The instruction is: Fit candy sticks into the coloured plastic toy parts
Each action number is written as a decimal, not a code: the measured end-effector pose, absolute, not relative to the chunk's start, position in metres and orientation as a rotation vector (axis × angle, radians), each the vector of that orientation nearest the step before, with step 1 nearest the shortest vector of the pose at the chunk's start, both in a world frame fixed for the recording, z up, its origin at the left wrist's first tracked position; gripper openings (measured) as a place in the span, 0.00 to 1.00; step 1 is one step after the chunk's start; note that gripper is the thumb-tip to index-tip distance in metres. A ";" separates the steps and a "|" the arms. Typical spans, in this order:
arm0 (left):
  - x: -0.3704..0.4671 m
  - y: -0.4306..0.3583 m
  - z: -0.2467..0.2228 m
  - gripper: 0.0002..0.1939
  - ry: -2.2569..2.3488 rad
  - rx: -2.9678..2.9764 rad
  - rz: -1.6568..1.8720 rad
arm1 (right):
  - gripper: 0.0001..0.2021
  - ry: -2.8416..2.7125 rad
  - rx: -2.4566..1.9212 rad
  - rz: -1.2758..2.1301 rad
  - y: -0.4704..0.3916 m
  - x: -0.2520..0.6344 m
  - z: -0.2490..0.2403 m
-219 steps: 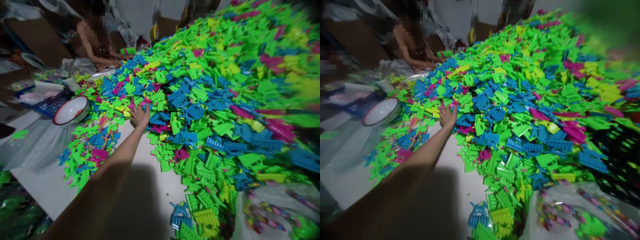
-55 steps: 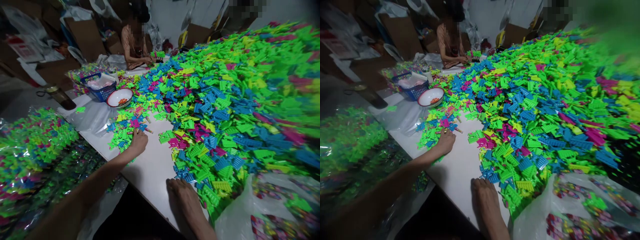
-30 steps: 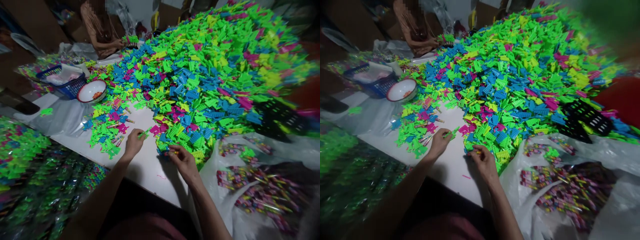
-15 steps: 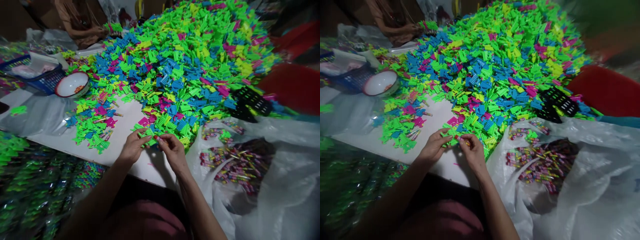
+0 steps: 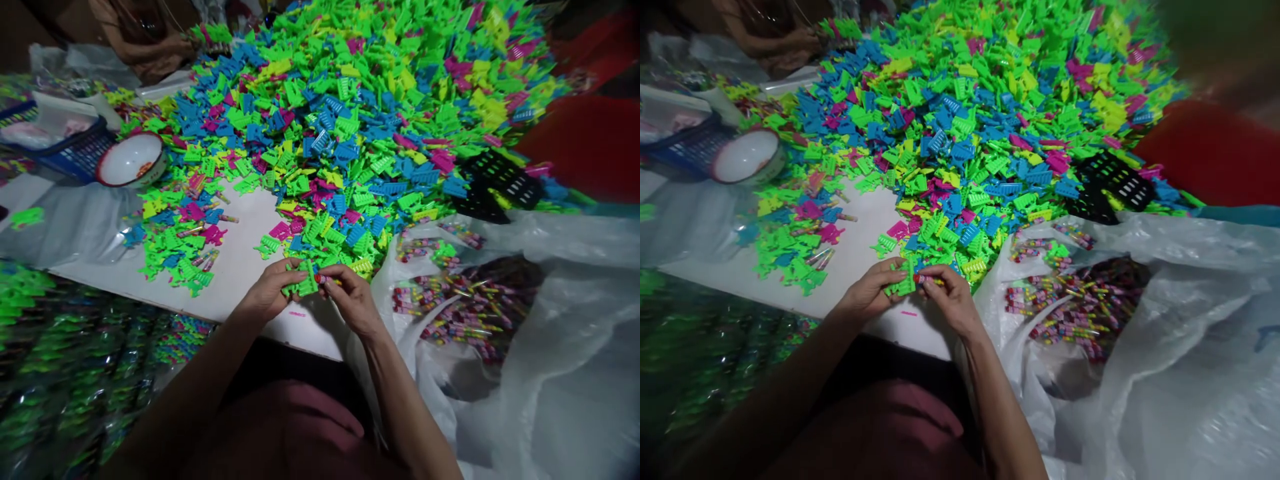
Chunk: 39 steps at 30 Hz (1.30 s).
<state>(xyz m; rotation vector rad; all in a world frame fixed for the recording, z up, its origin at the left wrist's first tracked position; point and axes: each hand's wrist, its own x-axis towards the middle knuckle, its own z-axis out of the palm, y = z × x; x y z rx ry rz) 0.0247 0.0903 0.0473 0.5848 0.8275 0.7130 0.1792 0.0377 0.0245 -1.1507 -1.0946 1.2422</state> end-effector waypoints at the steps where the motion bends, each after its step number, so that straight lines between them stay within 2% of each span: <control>1: 0.026 0.089 0.048 0.21 0.846 0.625 0.714 | 0.11 -1.107 -1.142 1.238 0.036 0.181 0.023; 8: 0.023 0.076 0.035 0.15 1.167 1.113 0.788 | 0.08 -1.282 -1.301 1.038 0.027 0.177 0.015; 14: 0.021 0.065 0.018 0.17 1.097 0.991 0.746 | 0.07 -1.307 -1.339 1.156 0.022 0.168 0.005; 18: 0.019 0.065 0.023 0.18 1.063 0.972 0.718 | 0.08 -1.378 -1.395 1.089 0.020 0.166 0.015; 22: -0.026 0.094 0.049 0.21 1.287 1.133 0.691 | 0.15 -1.614 -1.510 0.707 0.000 0.219 0.041; 25: -0.071 0.128 0.071 0.24 1.816 1.507 0.934 | 0.14 -1.443 -1.970 0.281 -0.027 0.291 0.041; 27: -0.081 0.144 0.073 0.26 2.007 1.873 0.901 | 0.14 -1.603 -2.262 0.141 -0.038 0.327 0.024; 30: -0.059 0.160 0.050 0.26 1.757 2.190 0.492 | 0.14 -1.891 -2.392 0.099 -0.039 0.340 -0.009; 32: -0.033 0.168 0.026 0.24 1.632 2.194 0.364 | 0.16 -1.971 -2.419 0.025 -0.037 0.332 -0.022; 35: -0.006 0.176 0.000 0.21 1.552 2.140 0.293 | 0.15 -2.009 -2.439 -0.061 -0.035 0.322 -0.024; 39: -0.010 0.172 -0.010 0.17 1.510 2.105 0.333 | 0.15 -1.943 -2.465 -0.017 -0.037 0.327 -0.014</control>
